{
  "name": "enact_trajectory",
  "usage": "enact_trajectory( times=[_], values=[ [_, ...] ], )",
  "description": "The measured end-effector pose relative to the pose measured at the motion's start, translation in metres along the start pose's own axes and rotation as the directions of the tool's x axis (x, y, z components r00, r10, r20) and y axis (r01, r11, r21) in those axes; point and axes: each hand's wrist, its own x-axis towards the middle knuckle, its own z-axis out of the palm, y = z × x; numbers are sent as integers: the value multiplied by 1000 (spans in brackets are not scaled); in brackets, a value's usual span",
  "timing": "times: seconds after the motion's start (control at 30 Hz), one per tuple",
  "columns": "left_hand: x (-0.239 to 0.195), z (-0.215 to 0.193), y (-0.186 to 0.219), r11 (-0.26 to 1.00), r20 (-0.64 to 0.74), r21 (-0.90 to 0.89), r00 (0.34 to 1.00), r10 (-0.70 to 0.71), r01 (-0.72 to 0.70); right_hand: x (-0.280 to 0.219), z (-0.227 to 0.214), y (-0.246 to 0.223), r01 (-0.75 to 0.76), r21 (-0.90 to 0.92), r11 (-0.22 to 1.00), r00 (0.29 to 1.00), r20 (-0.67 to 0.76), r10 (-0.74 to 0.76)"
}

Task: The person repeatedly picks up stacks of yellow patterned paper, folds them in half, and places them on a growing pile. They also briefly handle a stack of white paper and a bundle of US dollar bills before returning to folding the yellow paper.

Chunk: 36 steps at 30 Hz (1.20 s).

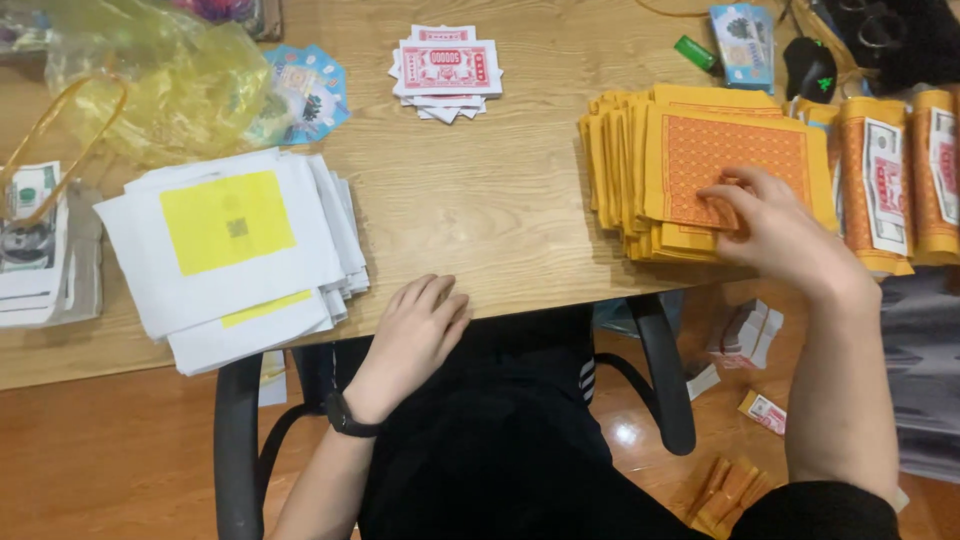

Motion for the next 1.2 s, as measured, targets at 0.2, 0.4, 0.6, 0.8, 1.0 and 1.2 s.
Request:
enact_trajectory(
  times=[0.2, 0.4, 0.6, 0.8, 1.0, 1.2],
  values=[
    [-2, 1, -3, 1000, 28, -17, 1000, -7, 7, 3, 9, 8, 11, -184, 983, 998, -59, -22],
    [-4, 0, -4, 998, 53, -67, 998, -14, 18, 12, 15, 25, 73, -271, 960, 938, -308, -159],
    [2, 12, 0, 986, 10, -144, 997, -81, 82, 15, 22, -1, 143, -242, 960, 821, -512, -251],
    [43, 23, 38, 256, 223, -914, 918, -328, 314, 33, 79, -115, 386, -30, 922, 747, -576, -332],
    [64, 33, 2, 2, 335, -905, 717, -611, 425, 47, 134, -187, 496, 313, 810, 855, -338, -393],
    [52, -1, -29, 403, 115, -779, 741, -661, 480, 62, 148, -183, 610, 187, 770, 786, -266, -558]
  ],
)
